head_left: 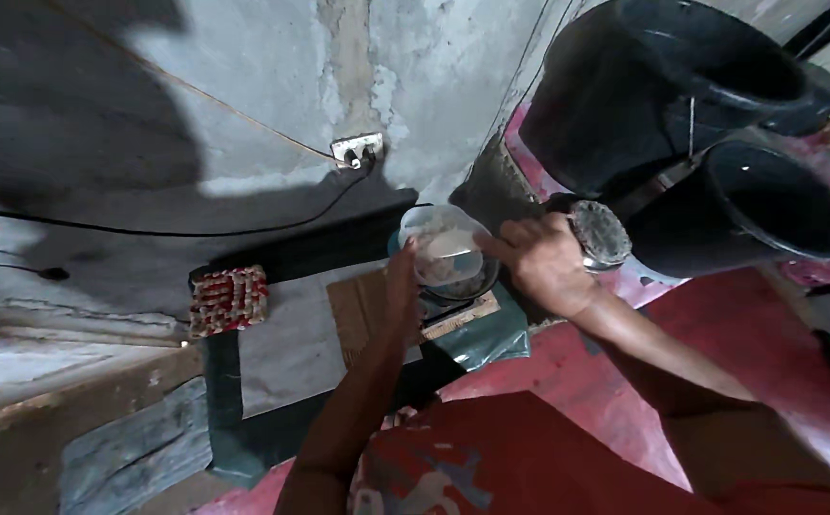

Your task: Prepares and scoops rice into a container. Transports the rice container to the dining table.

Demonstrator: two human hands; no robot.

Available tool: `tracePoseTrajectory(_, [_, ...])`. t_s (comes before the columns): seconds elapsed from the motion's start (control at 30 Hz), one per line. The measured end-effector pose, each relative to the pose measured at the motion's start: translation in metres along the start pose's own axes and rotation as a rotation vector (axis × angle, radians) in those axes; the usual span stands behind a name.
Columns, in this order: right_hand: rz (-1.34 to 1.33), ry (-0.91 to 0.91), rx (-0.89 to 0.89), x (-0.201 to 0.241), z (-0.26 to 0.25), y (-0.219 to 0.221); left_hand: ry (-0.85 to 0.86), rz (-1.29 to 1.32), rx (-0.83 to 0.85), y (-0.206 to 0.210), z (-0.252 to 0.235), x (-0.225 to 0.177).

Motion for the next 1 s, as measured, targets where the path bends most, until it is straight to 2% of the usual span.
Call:
tracePoseTrajectory(0.1, [-0.039,-0.058,0.043,0.006,0.005,0.03,0.05,0.053,-0.035,-0.012,-0.005,-0.003])
tracePoseTrajectory(0.17, [-0.047,-0.067,0.065,0.007,0.005,0.034,0.02,0.084,-0.04,-0.019,-0.005,-0.001])
tracePoseTrajectory(0.27, [-0.064,-0.034,0.064,0.001,0.004,0.019,-0.044,0.106,-0.096,-0.021,0.004,0.001])
tracePoseTrajectory(0.37, [-0.093,-0.039,0.052,0.004,0.003,-0.003,-0.038,0.121,-0.113,-0.022,0.008,0.002])
tracePoseTrajectory(0.53, [-0.207,-0.073,0.243,0.022,-0.004,0.021,0.032,0.139,-0.111,-0.028,0.008,0.003])
tracePoseTrajectory(0.6, [-0.273,-0.017,0.197,0.006,-0.008,0.014,0.037,0.162,-0.142,-0.034,0.01,-0.001])
tracePoseTrajectory(0.67, [-0.33,0.114,0.219,-0.016,-0.009,0.004,0.049,0.185,-0.176,-0.045,0.011,-0.001])
tracePoseTrajectory(0.73, [-0.273,0.268,0.403,-0.035,-0.011,0.009,0.027,0.2,-0.2,-0.057,0.011,0.001])
tracePoseTrajectory(0.83, [-0.14,0.457,0.818,-0.04,-0.011,0.05,0.052,0.213,-0.232,-0.071,0.018,0.002])
tracePoseTrajectory(0.9, [-0.088,0.488,0.942,-0.035,-0.004,0.087,0.074,0.244,-0.243,-0.077,0.022,0.003])
tracePoseTrajectory(1.0, [-0.067,0.49,1.013,-0.023,0.001,0.121,0.079,0.257,-0.268,-0.084,0.027,0.006])
Point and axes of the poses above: each hand's wrist, its own z-axis away from the middle knuckle, its own y-axis out of the palm, x = y × z, the point moved 6 cm from there along -z, towards the middle knuckle, and after that the axes turned 3 degrees about z, right-handed, at the moved point
